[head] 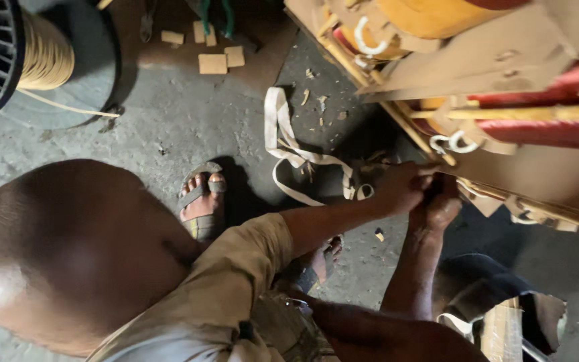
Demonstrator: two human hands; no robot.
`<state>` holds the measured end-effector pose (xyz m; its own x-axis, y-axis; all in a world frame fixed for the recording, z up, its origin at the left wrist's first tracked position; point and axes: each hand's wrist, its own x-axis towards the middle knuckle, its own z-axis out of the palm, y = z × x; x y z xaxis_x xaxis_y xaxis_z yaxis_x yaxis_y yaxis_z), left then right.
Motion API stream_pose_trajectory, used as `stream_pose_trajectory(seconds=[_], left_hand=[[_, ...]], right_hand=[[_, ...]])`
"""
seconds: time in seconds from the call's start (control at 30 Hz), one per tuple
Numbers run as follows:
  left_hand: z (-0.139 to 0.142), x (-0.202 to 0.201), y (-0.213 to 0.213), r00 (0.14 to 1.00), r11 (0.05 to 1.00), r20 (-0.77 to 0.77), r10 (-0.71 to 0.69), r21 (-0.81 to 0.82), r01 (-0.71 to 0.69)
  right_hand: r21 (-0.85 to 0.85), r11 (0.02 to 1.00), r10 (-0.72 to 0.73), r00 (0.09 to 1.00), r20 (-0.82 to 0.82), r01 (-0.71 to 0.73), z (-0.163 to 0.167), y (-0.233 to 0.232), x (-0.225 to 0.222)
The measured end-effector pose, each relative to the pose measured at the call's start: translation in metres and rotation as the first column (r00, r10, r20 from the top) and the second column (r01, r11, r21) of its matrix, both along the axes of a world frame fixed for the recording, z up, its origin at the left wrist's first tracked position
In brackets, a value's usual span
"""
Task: The person sits on the floor and threads and ties white webbing straps through white rings on a wooden frame structure, pulling the straps tight by hand. Near the end they use a small knife to trim the strap ends.
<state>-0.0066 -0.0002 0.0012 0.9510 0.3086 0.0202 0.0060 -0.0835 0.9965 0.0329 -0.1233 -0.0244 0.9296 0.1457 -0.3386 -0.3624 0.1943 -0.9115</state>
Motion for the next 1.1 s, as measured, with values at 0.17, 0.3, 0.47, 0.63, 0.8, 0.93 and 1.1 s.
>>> stream_pose_trajectory(seconds=[0.17,0.3,0.47,0.63,0.8,0.93,1.1], left_hand=[[-0.007,-0.012,-0.007,0.973,0.962,0.019,0.232,-0.156,-0.226],[-0.011,-0.014,-0.001,0.965,0.917,-0.260,0.021,-0.380,-0.122],[-0.014,-0.015,0.008,0.986,0.969,-0.067,0.154,-0.185,-0.164],[-0.034,-0.007,0.006,0.992,0.995,0.080,0.096,0.030,-0.098],[-0.025,-0.001,0.000,0.968,0.998,0.251,0.023,0.042,-0.035],[-0.021,0.011,0.002,0.929,0.991,0.368,-0.042,0.132,-0.008],[-0.028,0.027,0.001,0.981,0.944,-0.040,-0.192,-0.280,0.173]], right_hand=[[-0.760,0.633,0.401,0.777,0.485,0.148,0.005,0.004,-0.025],[-0.648,0.754,0.182,0.911,0.369,0.112,0.016,0.026,-0.007],[-0.906,0.159,0.462,0.782,0.419,0.392,0.034,0.058,0.003],[-0.725,0.497,0.401,0.615,0.679,0.476,0.034,0.081,0.019],[-0.794,0.426,0.464,0.648,0.603,0.434,0.061,0.061,0.007],[-0.881,0.313,0.371,0.808,0.458,0.355,0.063,0.042,0.010],[-0.700,0.679,0.115,0.909,0.400,0.222,0.039,0.004,0.003]])
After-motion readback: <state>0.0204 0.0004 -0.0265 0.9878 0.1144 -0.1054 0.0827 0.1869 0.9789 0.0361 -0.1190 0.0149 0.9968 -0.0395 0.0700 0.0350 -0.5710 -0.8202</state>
